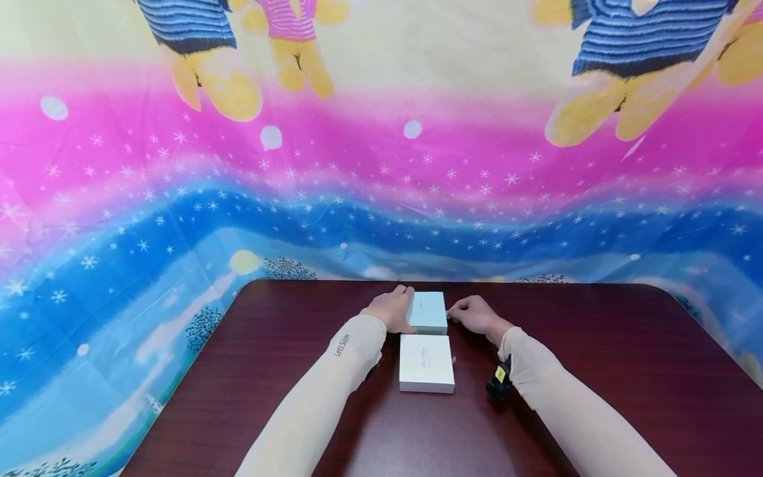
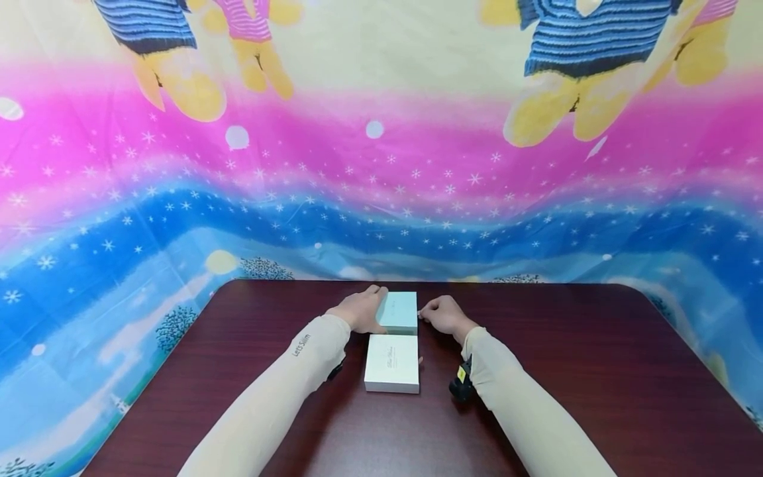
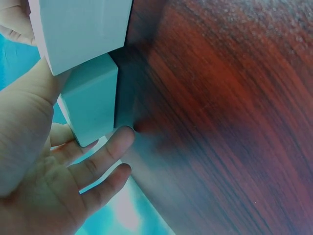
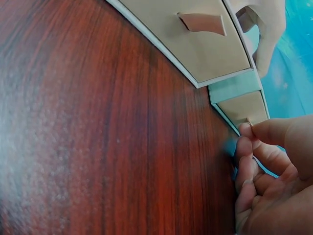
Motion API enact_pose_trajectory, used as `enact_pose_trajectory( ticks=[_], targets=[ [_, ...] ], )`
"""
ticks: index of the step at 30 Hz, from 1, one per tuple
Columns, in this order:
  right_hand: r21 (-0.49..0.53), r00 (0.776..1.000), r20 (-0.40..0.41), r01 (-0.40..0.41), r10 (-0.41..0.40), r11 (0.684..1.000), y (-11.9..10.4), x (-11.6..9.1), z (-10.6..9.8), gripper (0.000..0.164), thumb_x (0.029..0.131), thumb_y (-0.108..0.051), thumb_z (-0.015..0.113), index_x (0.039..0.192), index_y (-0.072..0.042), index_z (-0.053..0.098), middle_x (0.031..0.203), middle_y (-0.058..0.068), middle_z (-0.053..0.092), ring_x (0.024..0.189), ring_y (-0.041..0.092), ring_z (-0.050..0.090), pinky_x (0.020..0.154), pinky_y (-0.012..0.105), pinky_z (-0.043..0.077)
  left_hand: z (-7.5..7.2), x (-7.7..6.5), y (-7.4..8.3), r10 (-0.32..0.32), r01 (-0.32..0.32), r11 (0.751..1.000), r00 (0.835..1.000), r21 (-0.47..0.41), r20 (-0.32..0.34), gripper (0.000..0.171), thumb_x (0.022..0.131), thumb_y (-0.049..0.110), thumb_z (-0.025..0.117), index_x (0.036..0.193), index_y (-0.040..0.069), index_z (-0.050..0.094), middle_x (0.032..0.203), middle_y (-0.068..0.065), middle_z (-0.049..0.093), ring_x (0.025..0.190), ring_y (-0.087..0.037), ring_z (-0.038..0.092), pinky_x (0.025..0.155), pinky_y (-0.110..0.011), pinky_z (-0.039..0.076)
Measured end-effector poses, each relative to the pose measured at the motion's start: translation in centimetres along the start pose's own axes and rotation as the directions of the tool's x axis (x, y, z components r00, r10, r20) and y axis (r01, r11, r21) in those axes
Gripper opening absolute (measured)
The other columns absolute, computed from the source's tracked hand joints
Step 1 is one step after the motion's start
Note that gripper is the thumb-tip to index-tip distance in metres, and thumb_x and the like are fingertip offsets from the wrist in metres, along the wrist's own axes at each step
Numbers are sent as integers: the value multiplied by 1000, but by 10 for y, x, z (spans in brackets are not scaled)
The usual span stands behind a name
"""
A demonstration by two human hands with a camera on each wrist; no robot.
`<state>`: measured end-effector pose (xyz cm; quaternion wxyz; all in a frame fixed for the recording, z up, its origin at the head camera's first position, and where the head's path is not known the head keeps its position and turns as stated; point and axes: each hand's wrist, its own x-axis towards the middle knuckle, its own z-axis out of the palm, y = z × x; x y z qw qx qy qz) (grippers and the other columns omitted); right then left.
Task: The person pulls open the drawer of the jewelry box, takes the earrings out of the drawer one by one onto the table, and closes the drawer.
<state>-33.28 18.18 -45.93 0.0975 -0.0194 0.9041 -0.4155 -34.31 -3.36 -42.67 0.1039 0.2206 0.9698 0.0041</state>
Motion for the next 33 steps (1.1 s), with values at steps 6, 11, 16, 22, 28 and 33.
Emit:
enact_pose_trajectory(
  ticks=[6,11,16,22,28,33],
  targets=[
    [3,1000,1,3,-3,1000,2,2,2,27,103,-13,53,101,-4,78,115,15,69,83,21,51,75,33,40,1,0,-2,1,-1,1000,1000,15,-7,98,88,49,75,162,11,23,166,-9,30,147,-22,42,111,-35,47],
    [7,1000,-4,15,-15,1000,0,1,1,26,102,-12,54,102,-3,78,114,16,70,79,21,51,71,32,40,1,-1,-3,6,-6,1000,1000,7,-11,98,88,49,75,162,11,23,166,-9,29,146,-22,43,110,-35,47],
    [3,1000,-11,17,-17,1000,-1,0,-1,26,102,-12,55,98,-3,79,115,16,71,78,20,54,70,31,41,2,-1,-3,7,-7,1000,1000,-2,-8,98,89,49,75,162,12,22,167,-9,27,146,-22,43,109,-35,48],
    [-25,999,-3,43,-43,999,-2,-2,-3,27,102,-12,56,92,-3,79,120,19,71,87,20,62,72,31,43,2,0,-2,10,-10,1000,1000,6,-8,97,89,49,75,162,11,23,166,-8,30,146,-22,44,109,-35,48],
    [-25,999,4,41,-41,999,-1,0,-5,29,102,-11,55,86,-3,78,117,18,72,74,18,54,68,30,41,3,1,-3,14,-14,1000,1000,10,-9,96,89,49,74,162,11,23,165,-8,30,145,-22,44,110,-35,48],
    [-28,999,9,42,-42,999,-1,1,-6,30,101,-11,54,83,-2,77,104,14,72,68,18,47,66,30,40,4,1,-4,12,-12,1000,1000,9,-11,97,88,49,75,161,12,24,165,-8,30,145,-22,44,110,-35,48]
  ],
)
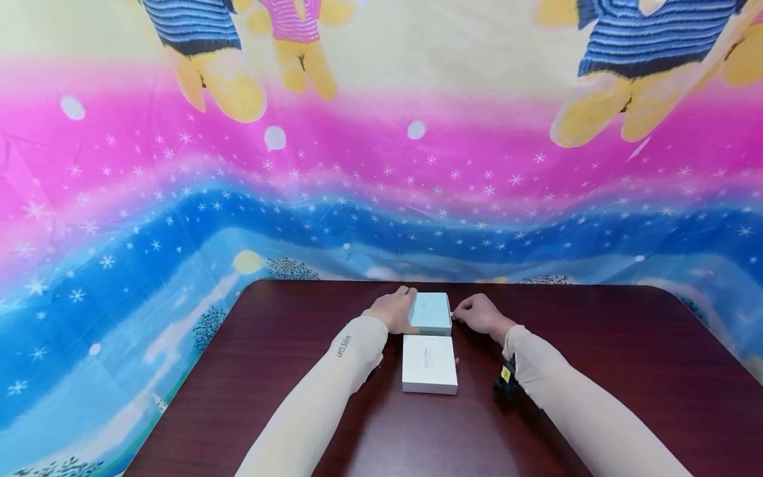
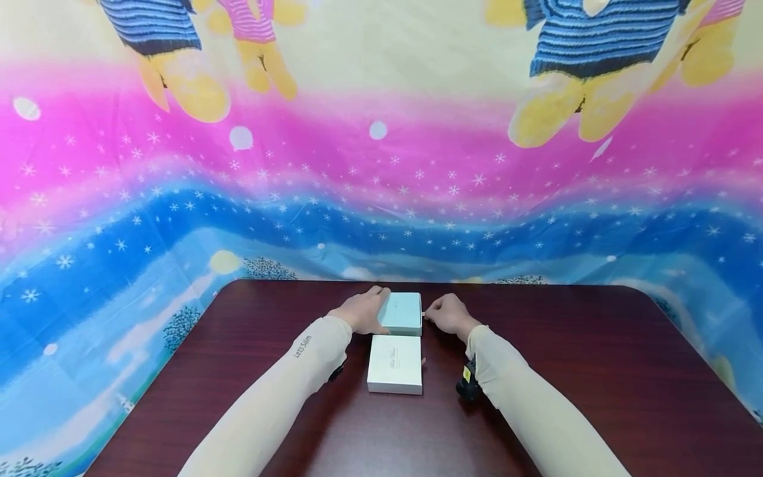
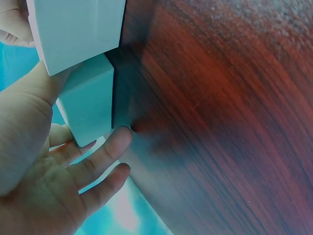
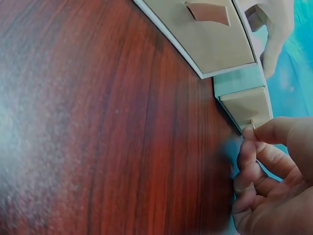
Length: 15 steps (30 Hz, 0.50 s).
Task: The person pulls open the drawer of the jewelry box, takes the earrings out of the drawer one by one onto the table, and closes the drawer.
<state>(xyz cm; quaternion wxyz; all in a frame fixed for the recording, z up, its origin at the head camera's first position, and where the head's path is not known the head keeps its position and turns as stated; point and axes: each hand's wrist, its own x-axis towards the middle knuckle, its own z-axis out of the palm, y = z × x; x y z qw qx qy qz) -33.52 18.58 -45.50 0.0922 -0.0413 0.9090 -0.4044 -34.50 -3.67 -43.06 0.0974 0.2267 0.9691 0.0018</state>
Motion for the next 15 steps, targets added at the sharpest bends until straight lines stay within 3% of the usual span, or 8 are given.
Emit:
enact_pose_trajectory(
  ticks=[15],
  targets=[
    [-3,1000,-6,7,-7,1000,-1,-6,-5,31,101,-9,54,81,1,76,102,15,73,66,17,48,67,30,41,0,-2,2,-8,8,1000,1000,-7,-4,97,89,49,75,162,11,23,166,-9,29,145,-23,45,108,-35,49]
  ],
)
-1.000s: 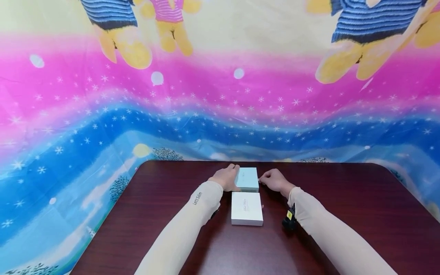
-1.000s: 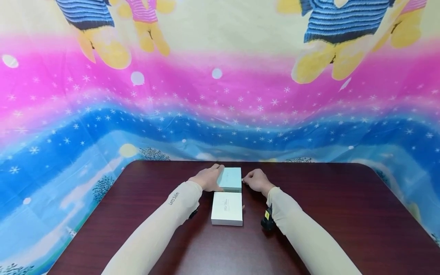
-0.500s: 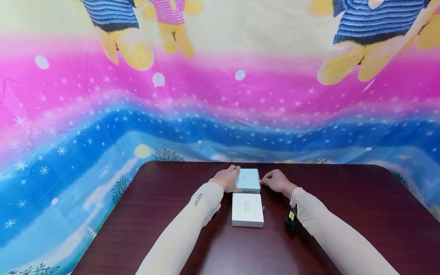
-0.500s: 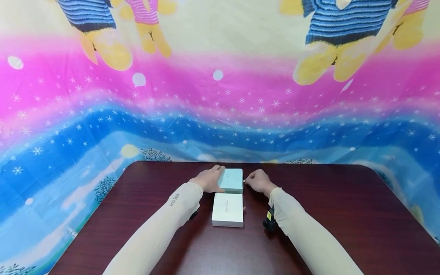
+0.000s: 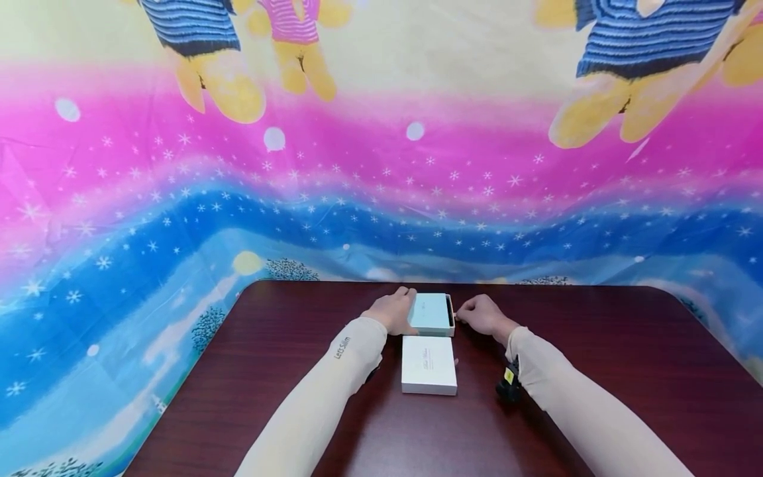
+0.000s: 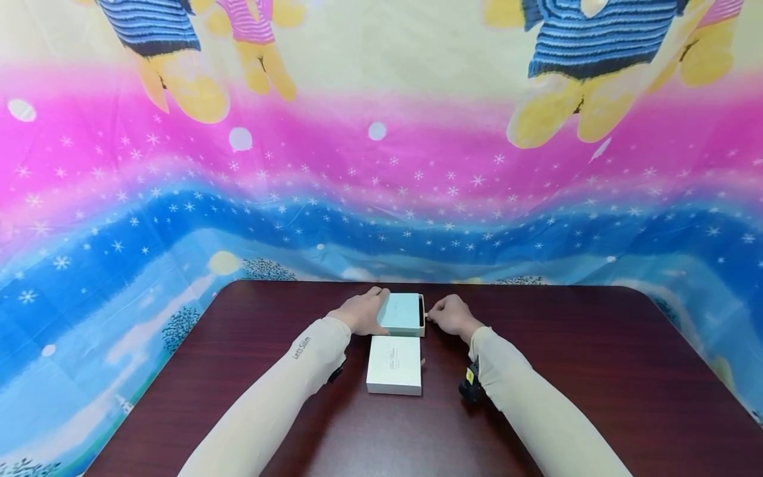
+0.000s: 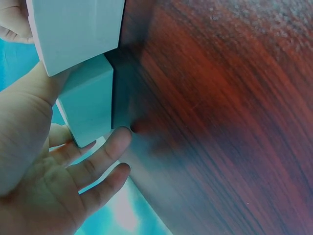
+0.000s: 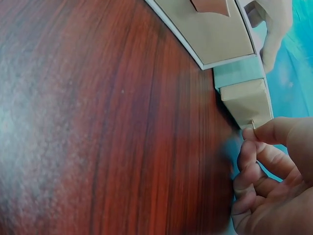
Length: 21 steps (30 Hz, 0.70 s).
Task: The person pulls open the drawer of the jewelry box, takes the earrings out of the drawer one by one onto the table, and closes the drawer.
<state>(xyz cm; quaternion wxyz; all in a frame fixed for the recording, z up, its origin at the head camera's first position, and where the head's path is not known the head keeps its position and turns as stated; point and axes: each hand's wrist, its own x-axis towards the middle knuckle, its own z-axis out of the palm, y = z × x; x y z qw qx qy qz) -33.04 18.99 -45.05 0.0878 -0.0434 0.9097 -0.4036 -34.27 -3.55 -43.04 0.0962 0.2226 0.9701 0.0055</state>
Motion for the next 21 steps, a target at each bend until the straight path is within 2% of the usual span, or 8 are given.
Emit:
enact_pose_trajectory(
  ticks=[6,13,21],
  targets=[
    [-9,1000,-4,8,-8,1000,2,-2,-1,30,101,-9,55,79,1,73,102,15,72,64,17,48,69,30,42,-1,-1,0,1,-1,1000,1000,5,0,97,88,49,76,162,12,23,166,-8,30,144,-22,46,107,-34,49],
    [-9,1000,-4,6,-6,1000,7,3,-1,35,101,-9,55,68,-3,64,85,9,68,60,16,46,71,30,42,-1,-1,0,8,-8,1000,1000,9,-6,98,88,50,76,161,11,25,165,-9,31,143,-22,47,106,-34,50],
    [-12,1000,-3,-9,9,1000,9,1,-4,33,101,-10,54,73,-1,70,79,8,65,61,17,48,70,29,42,-1,0,0,3,-3,1000,1000,6,-3,98,88,50,76,161,11,24,166,-9,30,145,-22,45,107,-34,49]
  ],
)
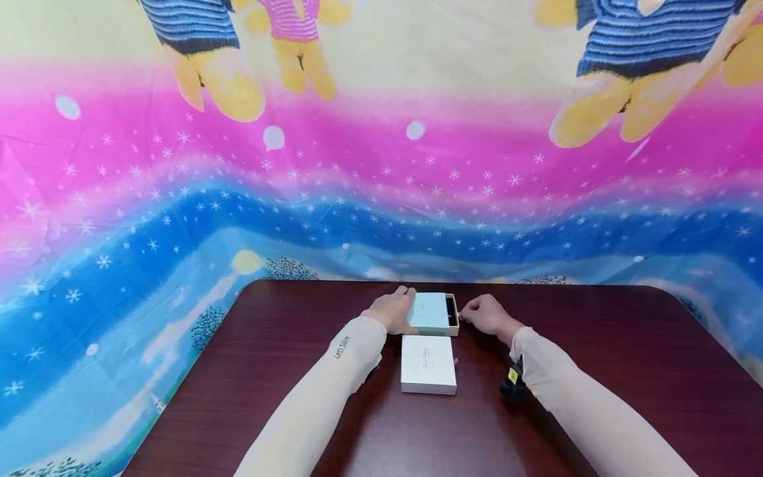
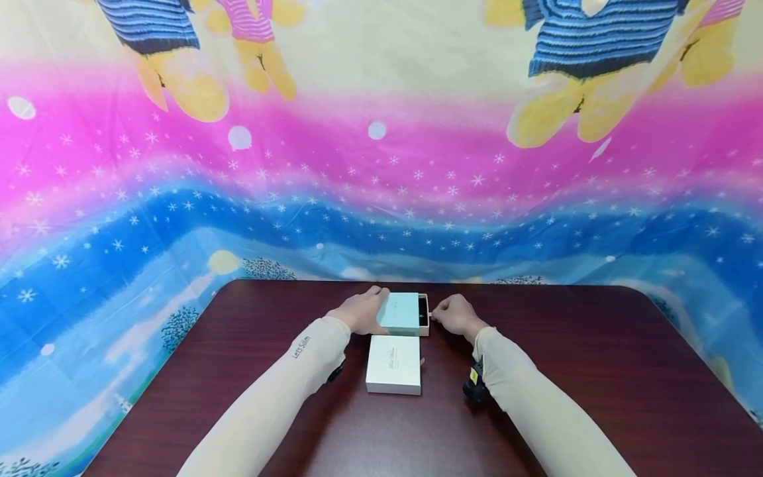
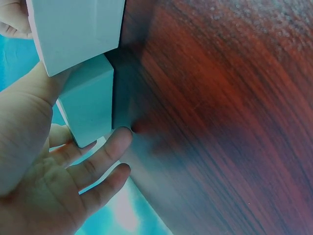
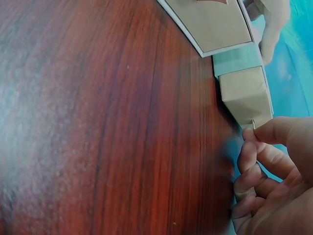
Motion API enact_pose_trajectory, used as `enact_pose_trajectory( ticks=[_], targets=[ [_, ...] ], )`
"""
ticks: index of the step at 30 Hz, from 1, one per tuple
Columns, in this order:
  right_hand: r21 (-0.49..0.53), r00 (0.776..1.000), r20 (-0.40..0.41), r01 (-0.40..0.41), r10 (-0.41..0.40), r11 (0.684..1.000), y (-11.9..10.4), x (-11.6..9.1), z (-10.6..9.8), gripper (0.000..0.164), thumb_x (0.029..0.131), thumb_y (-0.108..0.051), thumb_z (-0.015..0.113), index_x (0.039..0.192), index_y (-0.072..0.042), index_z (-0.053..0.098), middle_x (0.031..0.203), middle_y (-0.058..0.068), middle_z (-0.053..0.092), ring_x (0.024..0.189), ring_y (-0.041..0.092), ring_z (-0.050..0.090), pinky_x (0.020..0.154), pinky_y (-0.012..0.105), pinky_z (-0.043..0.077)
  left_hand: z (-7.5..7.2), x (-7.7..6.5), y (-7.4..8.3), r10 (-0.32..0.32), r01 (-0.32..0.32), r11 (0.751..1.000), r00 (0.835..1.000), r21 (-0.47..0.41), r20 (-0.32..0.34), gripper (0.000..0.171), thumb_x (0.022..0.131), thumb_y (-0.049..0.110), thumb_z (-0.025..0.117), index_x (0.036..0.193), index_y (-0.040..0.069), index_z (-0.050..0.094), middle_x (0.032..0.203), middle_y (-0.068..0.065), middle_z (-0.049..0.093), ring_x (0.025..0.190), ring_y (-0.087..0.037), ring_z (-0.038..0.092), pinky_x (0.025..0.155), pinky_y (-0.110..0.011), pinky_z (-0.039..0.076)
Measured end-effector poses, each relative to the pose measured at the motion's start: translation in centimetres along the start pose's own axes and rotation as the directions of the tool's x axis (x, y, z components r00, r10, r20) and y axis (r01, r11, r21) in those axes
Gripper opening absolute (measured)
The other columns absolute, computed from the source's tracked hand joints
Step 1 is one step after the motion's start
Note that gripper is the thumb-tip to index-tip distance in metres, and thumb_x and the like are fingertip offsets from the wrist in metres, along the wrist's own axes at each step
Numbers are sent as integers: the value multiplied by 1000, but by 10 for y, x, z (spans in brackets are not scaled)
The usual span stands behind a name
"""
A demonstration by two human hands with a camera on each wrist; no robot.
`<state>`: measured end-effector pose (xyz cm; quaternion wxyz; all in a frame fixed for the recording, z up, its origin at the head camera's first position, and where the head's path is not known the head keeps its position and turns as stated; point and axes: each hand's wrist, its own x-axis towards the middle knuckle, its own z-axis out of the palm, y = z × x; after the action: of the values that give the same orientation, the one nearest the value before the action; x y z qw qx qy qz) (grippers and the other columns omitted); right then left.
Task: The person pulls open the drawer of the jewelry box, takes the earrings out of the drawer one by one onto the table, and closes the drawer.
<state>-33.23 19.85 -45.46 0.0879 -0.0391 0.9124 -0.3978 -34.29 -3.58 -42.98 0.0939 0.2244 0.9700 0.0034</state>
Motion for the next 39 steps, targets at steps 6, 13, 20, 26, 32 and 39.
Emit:
enact_pose_trajectory(
  ticks=[6,13,20,26,32,39],
  targets=[
    [6,1000,-8,1,-1,1000,3,-1,-3,30,99,-8,54,79,1,74,70,6,60,59,16,47,66,30,41,-1,-2,1,2,-2,1000,1000,-2,3,97,88,49,76,161,11,25,165,-9,30,143,-22,47,107,-35,50],
    [15,1000,-3,-2,2,1000,5,-2,-5,37,101,-9,54,65,-4,62,69,4,58,58,16,46,70,30,42,-2,-3,1,14,-14,1000,1000,4,-1,97,89,49,75,161,10,24,165,-10,30,143,-23,47,106,-34,50],
    [-3,1000,-7,1,-1,1000,8,-3,-8,38,100,-8,55,62,-8,57,74,4,61,59,15,46,73,29,43,-1,-2,1,8,-8,1000,1000,11,-2,98,88,49,76,161,10,24,165,-9,31,138,-22,52,104,-33,51],
    [-21,1000,-15,10,-10,1000,9,-5,-11,36,100,-9,55,65,-5,60,83,8,67,61,15,47,74,30,44,-2,-3,2,9,-9,1000,1000,11,-8,94,89,49,75,159,11,27,162,-9,34,131,-22,57,102,-34,52],
    [-17,1000,-11,3,-3,1000,11,-6,-12,36,100,-8,55,64,-6,58,74,7,62,59,14,46,73,29,43,-2,-3,2,1,-1,1000,1000,5,-2,97,88,49,76,161,11,24,165,-10,30,137,-23,53,104,-34,51],
    [-19,1000,-16,2,-2,1000,11,-8,-14,35,99,-8,55,65,-5,62,71,3,59,59,15,46,70,29,42,-1,-3,2,-1,1,1000,1000,-1,1,97,89,49,75,162,11,23,166,-10,29,139,-23,52,104,-34,51]
  ],
)
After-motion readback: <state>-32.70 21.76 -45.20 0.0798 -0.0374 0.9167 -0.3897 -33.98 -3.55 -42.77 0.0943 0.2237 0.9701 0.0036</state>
